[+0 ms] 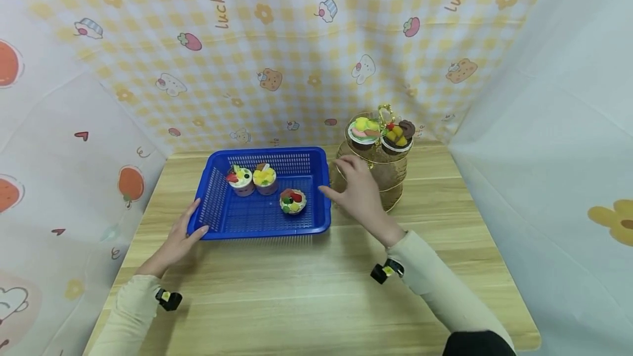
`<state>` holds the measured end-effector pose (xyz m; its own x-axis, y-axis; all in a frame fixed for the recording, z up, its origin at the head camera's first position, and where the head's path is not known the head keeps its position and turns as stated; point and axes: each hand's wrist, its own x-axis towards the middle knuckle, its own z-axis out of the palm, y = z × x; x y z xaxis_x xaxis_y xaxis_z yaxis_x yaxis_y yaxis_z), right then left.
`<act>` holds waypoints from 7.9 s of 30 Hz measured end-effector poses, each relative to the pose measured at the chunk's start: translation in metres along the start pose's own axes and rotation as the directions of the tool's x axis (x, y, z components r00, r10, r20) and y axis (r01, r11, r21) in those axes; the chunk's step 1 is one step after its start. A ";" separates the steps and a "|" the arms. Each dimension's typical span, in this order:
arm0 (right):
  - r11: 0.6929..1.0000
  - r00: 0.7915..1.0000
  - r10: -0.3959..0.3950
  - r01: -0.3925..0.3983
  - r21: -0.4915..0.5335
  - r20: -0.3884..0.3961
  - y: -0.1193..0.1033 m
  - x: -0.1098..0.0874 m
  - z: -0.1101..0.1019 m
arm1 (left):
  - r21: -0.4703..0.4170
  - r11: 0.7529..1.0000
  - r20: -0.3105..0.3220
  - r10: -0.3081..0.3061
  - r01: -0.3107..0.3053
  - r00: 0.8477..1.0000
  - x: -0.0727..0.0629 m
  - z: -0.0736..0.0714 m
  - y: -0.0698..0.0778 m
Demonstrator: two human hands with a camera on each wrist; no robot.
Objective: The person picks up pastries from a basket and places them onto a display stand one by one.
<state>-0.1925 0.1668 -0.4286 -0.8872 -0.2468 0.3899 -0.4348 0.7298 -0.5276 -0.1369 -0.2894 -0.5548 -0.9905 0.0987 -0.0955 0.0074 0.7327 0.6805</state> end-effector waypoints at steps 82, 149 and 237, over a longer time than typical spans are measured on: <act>0.671 0.536 0.446 0.330 -0.664 0.717 -0.056 0.092 0.155 | -0.016 1.000 0.001 -0.025 0.025 1.000 -0.001 0.000 0.001; 0.968 0.956 0.237 -0.218 -0.121 0.171 0.055 -0.020 -0.037 | -0.030 0.998 0.045 -0.060 0.061 0.997 -0.003 -0.003 0.000; 0.954 0.940 0.280 -0.295 -0.055 -0.197 -0.003 0.003 0.065 | -0.050 0.996 0.042 -0.077 0.079 0.996 0.000 0.002 0.000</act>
<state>-0.2038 0.1224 -0.4749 -0.9248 0.0977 0.3676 -0.1444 0.8039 -0.5770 -0.1367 -0.2880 -0.5560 -0.9816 0.0705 -0.1777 -0.0773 0.7039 0.7061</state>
